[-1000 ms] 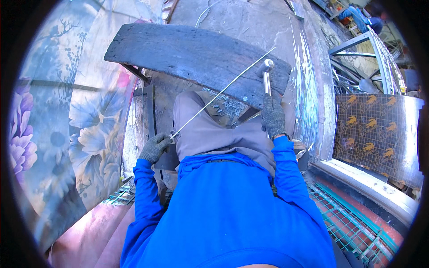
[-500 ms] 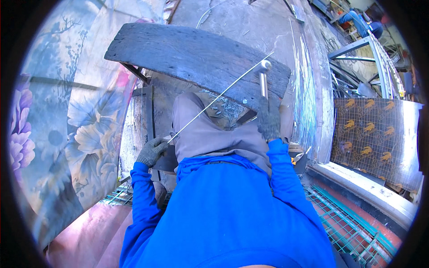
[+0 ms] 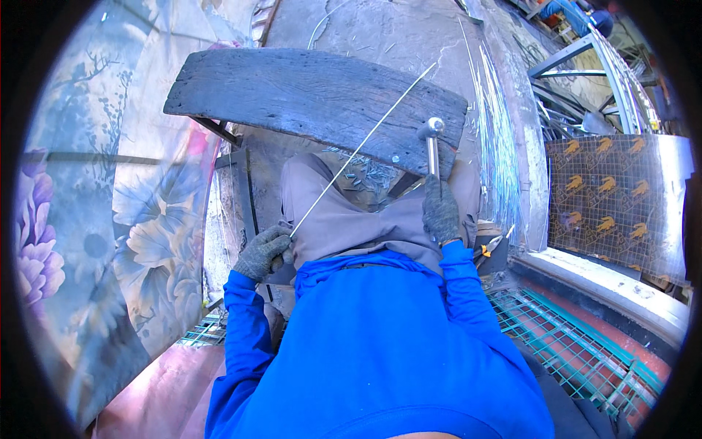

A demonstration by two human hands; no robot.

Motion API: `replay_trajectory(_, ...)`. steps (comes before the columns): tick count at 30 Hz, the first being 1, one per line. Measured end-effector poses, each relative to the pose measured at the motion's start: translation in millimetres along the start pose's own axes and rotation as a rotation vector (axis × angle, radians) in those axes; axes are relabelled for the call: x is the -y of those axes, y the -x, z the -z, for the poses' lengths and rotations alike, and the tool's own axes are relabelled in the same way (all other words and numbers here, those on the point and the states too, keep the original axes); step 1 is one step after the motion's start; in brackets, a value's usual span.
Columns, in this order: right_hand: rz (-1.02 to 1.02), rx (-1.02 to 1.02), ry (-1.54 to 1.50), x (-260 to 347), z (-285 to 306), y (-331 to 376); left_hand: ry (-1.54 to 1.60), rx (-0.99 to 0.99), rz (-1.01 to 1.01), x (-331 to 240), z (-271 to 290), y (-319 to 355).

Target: Straightening or shaping a thin metal rod by hammering it against a wooden block.

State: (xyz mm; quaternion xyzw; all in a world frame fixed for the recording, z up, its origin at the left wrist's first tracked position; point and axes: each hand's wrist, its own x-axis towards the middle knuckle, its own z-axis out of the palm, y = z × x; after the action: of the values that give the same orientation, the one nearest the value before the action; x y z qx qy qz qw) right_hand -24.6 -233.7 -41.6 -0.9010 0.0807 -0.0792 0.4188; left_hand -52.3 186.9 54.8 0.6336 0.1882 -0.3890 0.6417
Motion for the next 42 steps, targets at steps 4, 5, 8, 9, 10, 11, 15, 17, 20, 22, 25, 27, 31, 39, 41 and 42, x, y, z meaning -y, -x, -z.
replay_trajectory(4, 0.457, -0.156, 0.362, 4, 2, -9, -0.097, 0.043, -0.139, 10, -5, -1)
replay_trajectory(5, 0.127, 0.068, 0.221, 6, 4, -7, -0.185, 0.021, -0.228, 16, -4, -1)
replay_trajectory(8, -0.316, 0.272, 0.008, 39, 16, -7, -0.071, 0.011, -0.022, 2, -8, 6)
replay_trajectory(9, -0.419, 0.252, -0.059, 51, 19, -8, -0.072, 0.012, -0.024, 2, -8, 5)
replay_trajectory(10, -0.419, 0.245, -0.059, 39, 17, -7, -0.077, 0.002, -0.001, 1, -7, 3)
replay_trajectory(11, -0.228, 0.161, 0.025, 20, 10, -5, -0.082, -0.008, 0.022, 1, -6, 0)
replay_trajectory(15, 0.285, 0.104, 0.404, 22, 13, -21, -0.353, -0.195, -0.244, 32, 4, -7)
replay_trajectory(17, -0.106, 0.190, 0.109, 51, 19, -46, -0.485, -0.355, -0.249, 32, 3, -1)
replay_trajectory(20, 0.201, -0.104, 0.151, 31, 6, -76, -0.442, -0.328, -0.198, 31, 0, 0)
replay_trajectory(22, 0.151, -0.103, 0.015, 54, 5, -89, -0.437, -0.331, -0.197, 38, 2, 2)
replay_trajectory(25, 0.063, -0.116, 0.054, 78, -1, -94, -0.427, -0.321, -0.199, 42, 4, 6)
replay_trajectory(27, -0.040, -0.079, 0.063, 76, -6, -100, -0.430, -0.319, -0.205, 46, 7, 5)
replay_trajectory(31, 0.001, 0.050, 0.165, 44, -12, -100, -0.443, -0.281, -0.179, 38, 7, 8)
replay_trajectory(39, -0.086, 0.211, 0.187, 16, 0, -77, -0.281, -0.172, -0.032, 42, 10, 1)
replay_trajectory(41, 0.153, 0.180, 0.401, 18, 6, -58, -0.293, -0.174, -0.056, 56, 17, -3)
replay_trajectory(42, 0.145, 0.173, 0.406, 17, 8, -53, -0.299, -0.172, -0.082, 56, 17, -5)
